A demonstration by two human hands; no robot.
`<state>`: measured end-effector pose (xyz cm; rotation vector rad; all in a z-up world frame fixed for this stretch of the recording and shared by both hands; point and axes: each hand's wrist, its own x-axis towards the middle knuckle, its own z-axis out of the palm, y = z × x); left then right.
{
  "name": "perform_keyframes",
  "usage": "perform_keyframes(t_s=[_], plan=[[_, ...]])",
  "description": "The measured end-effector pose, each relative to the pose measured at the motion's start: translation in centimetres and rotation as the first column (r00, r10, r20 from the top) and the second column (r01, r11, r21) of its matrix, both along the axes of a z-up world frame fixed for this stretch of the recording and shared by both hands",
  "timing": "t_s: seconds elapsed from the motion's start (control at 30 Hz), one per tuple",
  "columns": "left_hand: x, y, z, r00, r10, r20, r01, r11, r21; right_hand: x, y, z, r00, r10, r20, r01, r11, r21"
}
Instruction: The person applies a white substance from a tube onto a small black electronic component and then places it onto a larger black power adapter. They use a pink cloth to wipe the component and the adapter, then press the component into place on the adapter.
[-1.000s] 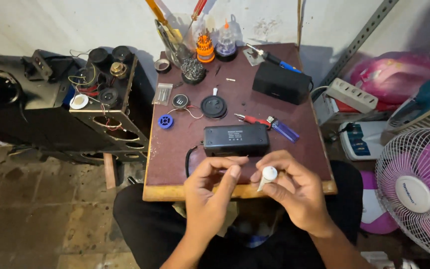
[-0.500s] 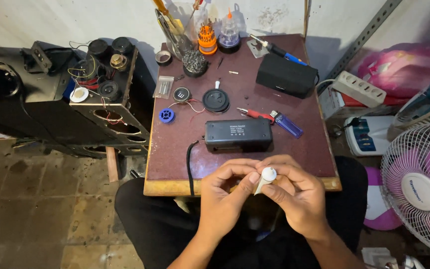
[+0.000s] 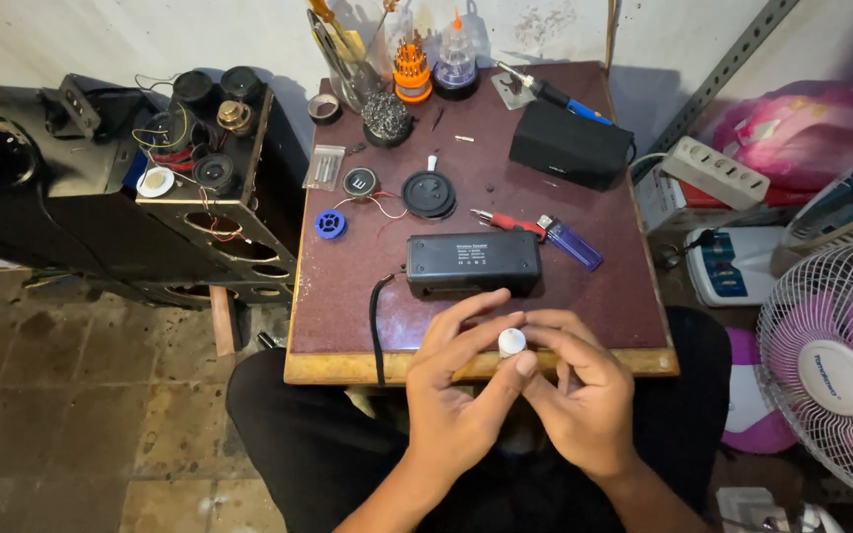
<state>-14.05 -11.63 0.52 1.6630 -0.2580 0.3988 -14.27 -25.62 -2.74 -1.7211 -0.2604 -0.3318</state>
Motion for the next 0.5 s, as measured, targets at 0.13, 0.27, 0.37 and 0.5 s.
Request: perform_keyframes(t_s=[0.13, 0.27, 0.37, 0.5], plan=[[0.0, 0.5, -0.2, 1.0, 0.005, 0.029, -0.004, 0.998, -0.058, 0.0, -0.6, -0.1, 1.0, 0.016, -0.011, -0.016, 0.999, 0.036], [0.6, 2.0, -0.4, 0.999, 0.029, 0.033, -0.026, 0.997, -0.069, 0.7, -2.7, -0.1, 0.968, -0.243, -0.065, 0.24, 0.97, -0.045], [1.0, 3.2, -0.8, 0.999, 0.036, -0.013, -0.037, 0.999, -0.015, 2.4, -5.8, -1.0, 0.923, -0.379, -0.064, 0.378, 0.925, -0.03], [1.7, 3.4, -2.8, 0.998, -0.062, 0.016, 0.062, 0.998, 0.008, 4.1, -10.3, 1.4, 0.826, -0.563, -0.027, 0.563, 0.826, -0.025]])
